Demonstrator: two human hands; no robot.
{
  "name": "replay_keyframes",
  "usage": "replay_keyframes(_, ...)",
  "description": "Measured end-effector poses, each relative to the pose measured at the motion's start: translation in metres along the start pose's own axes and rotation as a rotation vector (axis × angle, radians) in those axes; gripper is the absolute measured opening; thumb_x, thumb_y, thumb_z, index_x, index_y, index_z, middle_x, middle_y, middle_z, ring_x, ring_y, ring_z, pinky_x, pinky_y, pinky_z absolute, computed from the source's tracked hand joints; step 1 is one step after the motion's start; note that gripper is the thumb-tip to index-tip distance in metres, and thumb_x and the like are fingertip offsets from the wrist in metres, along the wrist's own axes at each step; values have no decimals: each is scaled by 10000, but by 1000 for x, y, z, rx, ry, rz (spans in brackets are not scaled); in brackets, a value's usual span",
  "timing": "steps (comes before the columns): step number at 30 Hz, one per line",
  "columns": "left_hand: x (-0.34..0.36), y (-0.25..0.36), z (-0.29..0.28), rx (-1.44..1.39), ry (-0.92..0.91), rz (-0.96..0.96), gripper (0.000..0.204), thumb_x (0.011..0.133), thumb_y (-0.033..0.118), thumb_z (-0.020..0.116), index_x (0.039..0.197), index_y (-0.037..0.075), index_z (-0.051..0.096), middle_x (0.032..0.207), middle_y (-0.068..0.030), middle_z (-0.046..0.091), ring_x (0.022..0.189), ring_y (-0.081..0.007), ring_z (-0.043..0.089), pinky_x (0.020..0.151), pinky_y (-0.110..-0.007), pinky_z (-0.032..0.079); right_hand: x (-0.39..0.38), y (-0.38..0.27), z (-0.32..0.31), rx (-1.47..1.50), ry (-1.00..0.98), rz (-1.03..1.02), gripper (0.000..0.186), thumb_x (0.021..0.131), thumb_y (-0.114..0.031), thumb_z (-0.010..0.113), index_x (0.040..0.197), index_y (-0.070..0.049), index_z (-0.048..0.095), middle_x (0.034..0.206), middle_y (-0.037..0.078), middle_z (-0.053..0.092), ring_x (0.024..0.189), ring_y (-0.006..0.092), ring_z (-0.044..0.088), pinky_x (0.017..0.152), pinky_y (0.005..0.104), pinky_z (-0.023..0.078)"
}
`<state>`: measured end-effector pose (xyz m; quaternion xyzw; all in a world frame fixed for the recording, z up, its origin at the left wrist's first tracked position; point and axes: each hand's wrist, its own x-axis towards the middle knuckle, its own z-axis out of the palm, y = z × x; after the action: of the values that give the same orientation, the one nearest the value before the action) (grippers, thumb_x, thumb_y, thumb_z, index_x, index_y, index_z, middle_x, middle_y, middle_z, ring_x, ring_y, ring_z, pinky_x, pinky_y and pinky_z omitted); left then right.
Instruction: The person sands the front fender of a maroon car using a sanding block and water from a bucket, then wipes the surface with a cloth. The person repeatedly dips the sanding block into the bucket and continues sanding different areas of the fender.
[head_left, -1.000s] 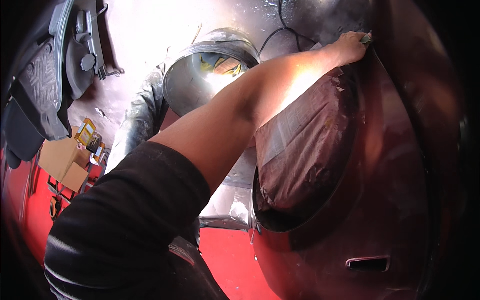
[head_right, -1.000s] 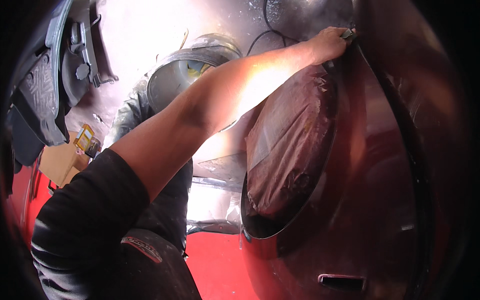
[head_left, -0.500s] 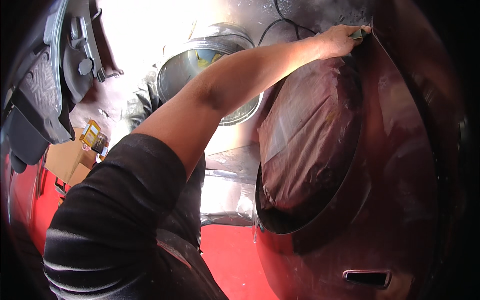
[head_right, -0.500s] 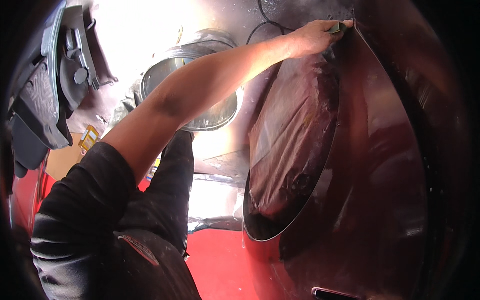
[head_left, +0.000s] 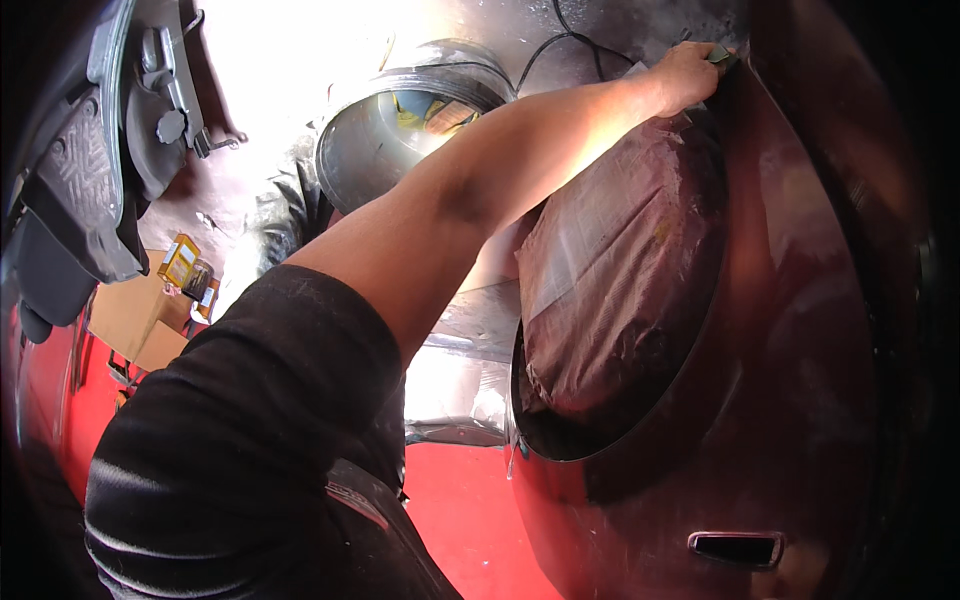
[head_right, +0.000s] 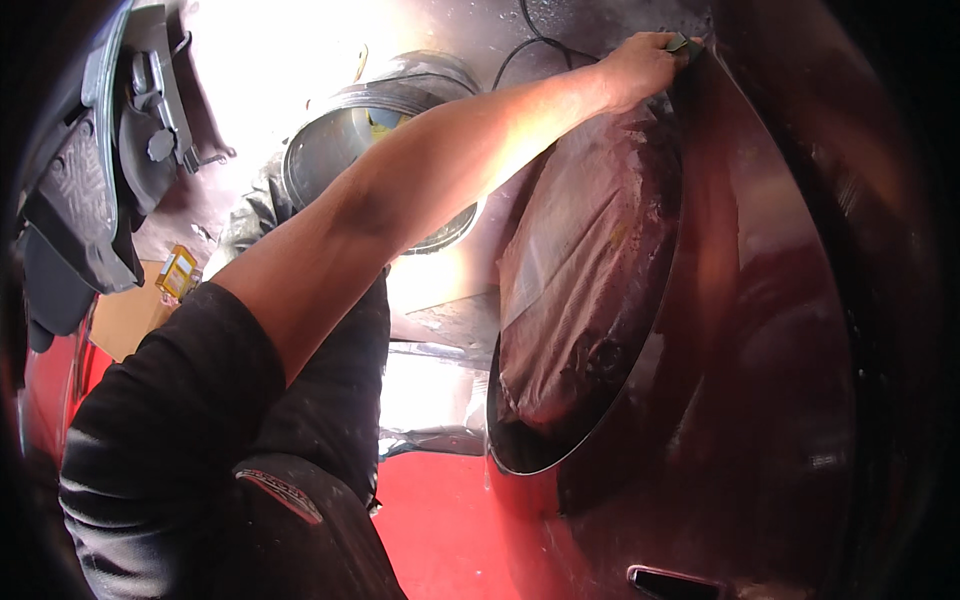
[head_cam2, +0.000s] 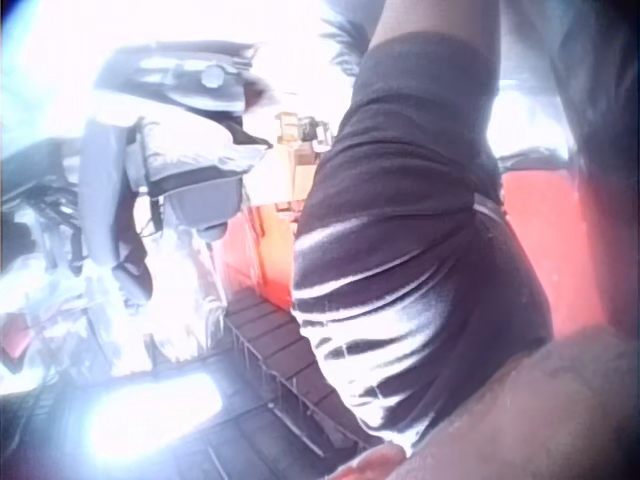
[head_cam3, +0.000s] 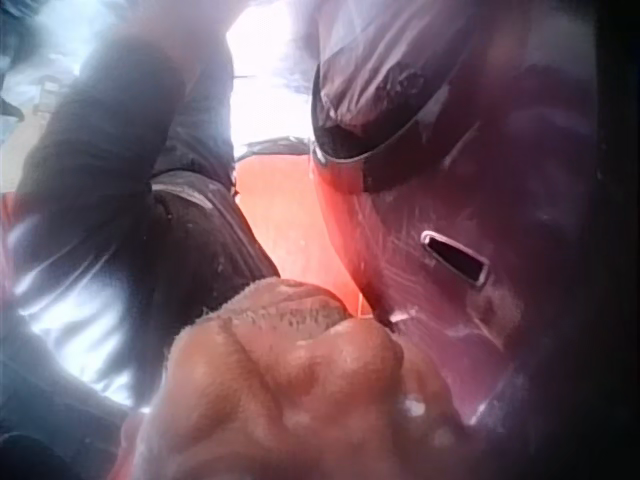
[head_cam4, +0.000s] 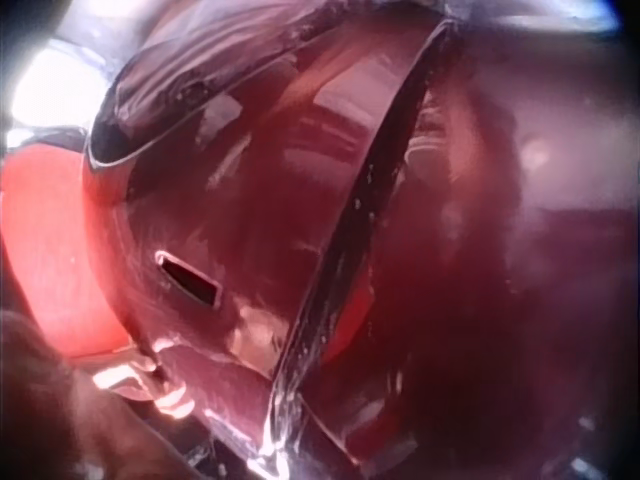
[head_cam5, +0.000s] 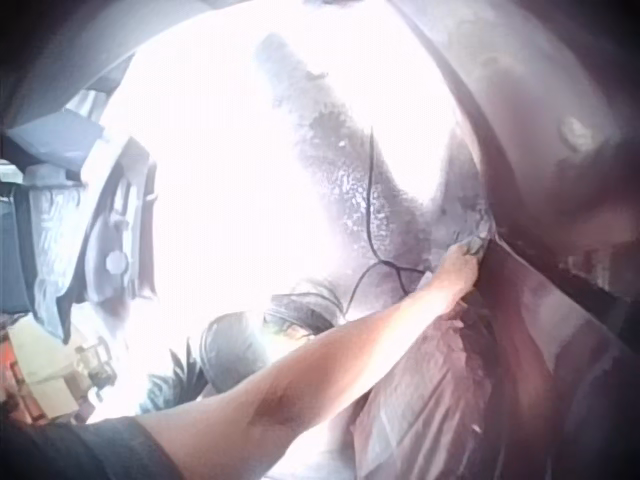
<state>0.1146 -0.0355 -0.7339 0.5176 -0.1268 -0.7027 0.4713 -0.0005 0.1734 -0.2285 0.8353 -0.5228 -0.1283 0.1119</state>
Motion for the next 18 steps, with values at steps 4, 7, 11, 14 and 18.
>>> replay_keyframes(4,-77,32,33,177,47,-173,359,1022,166,537,1356,72,627,1142,-112,720,1066,-140,606,959,-305,457,-9,-7,-6,0,-39,58,484,932,-385,659,1174,33,633,1218,231,584,1142,412,548,947,540,455)
replay_keyframes(7,-92,22,33,180,99,-72,341,1015,151,535,1332,85,644,1127,-99,719,1045,-170,620,920,-328,476,-8,-9,-5,14,-34,48,478,931,-380,660,1173,31,634,1217,230,585,1140,410,550,945,538,458)
replay_keyframes(11,-47,11,24,48,138,-229,279,1011,162,529,1222,60,681,965,-76,700,868,-155,607,754,-331,485,-3,-8,1,42,-26,9,470,929,-373,662,1171,30,637,1215,228,585,1137,408,553,942,534,461)
replay_keyframes(14,-141,47,54,276,62,52,384,1040,259,463,1311,39,624,1283,-235,649,1225,-280,618,1018,-385,457,-14,-17,1,47,-48,73,464,928,-367,663,1169,28,638,1214,227,586,1135,407,555,940,531,464)
replay_keyframes(18,-107,51,44,133,202,-62,335,1026,218,493,1251,32,658,1185,-235,692,1155,-339,657,956,-422,495,-6,-19,3,73,-37,27,456,927,-360,665,1167,27,640,1212,226,587,1133,405,557,937,527,468)
